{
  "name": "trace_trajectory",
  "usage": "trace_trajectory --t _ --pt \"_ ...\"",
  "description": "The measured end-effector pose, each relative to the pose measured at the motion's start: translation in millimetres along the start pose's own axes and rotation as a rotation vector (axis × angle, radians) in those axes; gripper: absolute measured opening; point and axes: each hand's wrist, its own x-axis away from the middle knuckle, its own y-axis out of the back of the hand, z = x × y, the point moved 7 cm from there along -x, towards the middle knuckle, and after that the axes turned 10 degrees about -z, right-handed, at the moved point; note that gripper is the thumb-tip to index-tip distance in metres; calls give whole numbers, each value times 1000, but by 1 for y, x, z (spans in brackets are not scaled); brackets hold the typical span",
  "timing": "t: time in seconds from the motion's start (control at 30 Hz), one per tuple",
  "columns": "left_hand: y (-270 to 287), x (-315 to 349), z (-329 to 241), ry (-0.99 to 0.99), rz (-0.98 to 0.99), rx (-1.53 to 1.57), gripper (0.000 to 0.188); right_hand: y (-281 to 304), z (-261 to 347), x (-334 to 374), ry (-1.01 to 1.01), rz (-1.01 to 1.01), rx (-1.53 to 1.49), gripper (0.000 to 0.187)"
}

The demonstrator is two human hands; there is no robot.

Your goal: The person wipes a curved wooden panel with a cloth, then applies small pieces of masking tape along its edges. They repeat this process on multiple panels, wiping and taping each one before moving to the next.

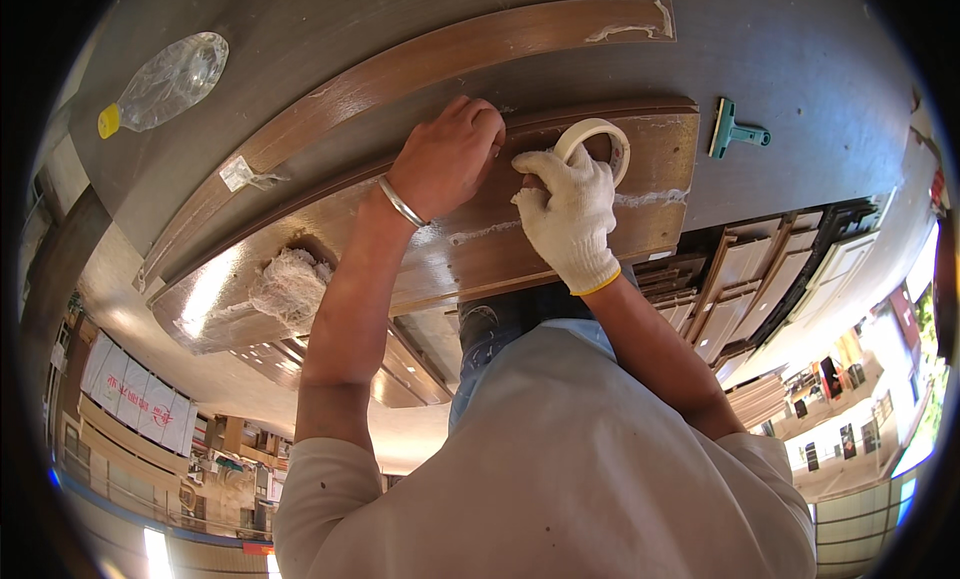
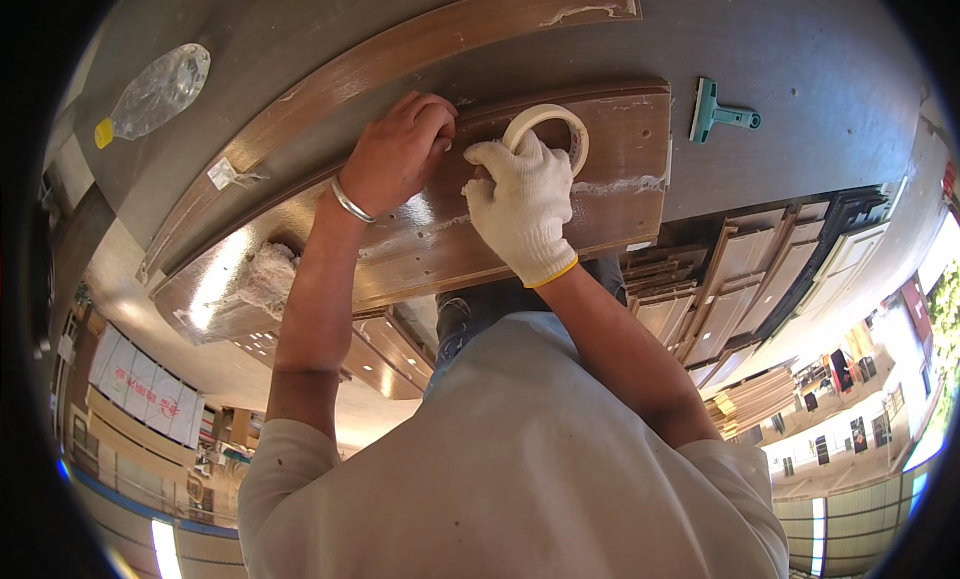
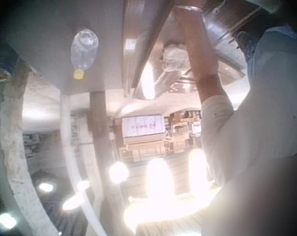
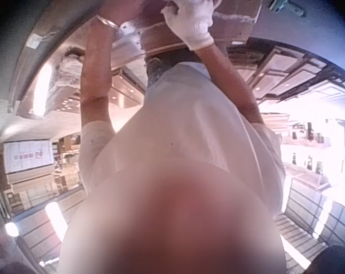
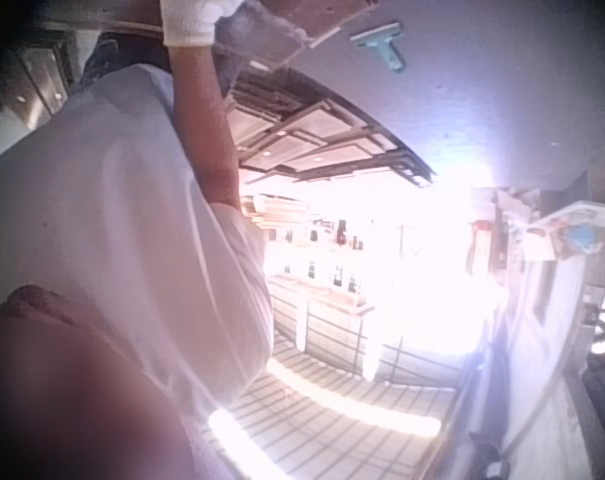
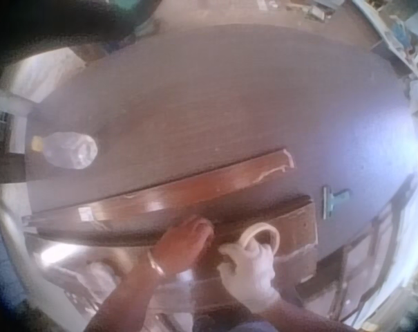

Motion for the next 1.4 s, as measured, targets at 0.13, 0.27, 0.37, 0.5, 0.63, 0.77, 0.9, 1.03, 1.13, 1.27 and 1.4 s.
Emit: trace_trajectory --t 0.13,0.27,0.37,0.5,0.63,0.77,0.9,1.03,1.13,1.27,1.4 --pt "-1 1 0 -12 -27 8 17 -1 0 0 -6 10 6 27" --pt "1 2 -1 -27 -90 21 19 -1 1 -1 -2 6 5 26" --pt "3 3 -2 -7 -131 45 22 0 1 -1 9 -4 5 25" --pt "6 6 -1 74 -204 104 29 -1 1 0 22 -6 17 24" --pt "7 10 4 125 -227 130 39 -2 -1 1 19 -5 11 24" --pt "12 17 6 108 -308 109 34 -1 0 2 50 -12 23 24" --pt "11 21 7 110 -315 64 32 0 2 3 88 -35 35 25" --pt "4 21 21 326 -252 134 30 -2 0 4 76 -6 33 25" --pt "-1 17 32 491 -173 187 23 0 1 4 91 -20 34 25" --pt "-8 -2 42 617 -62 209 20 0 3 3 99 -12 46 24" --pt "6 -9 39 588 -235 351 22 1 1 3 111 0 36 23"
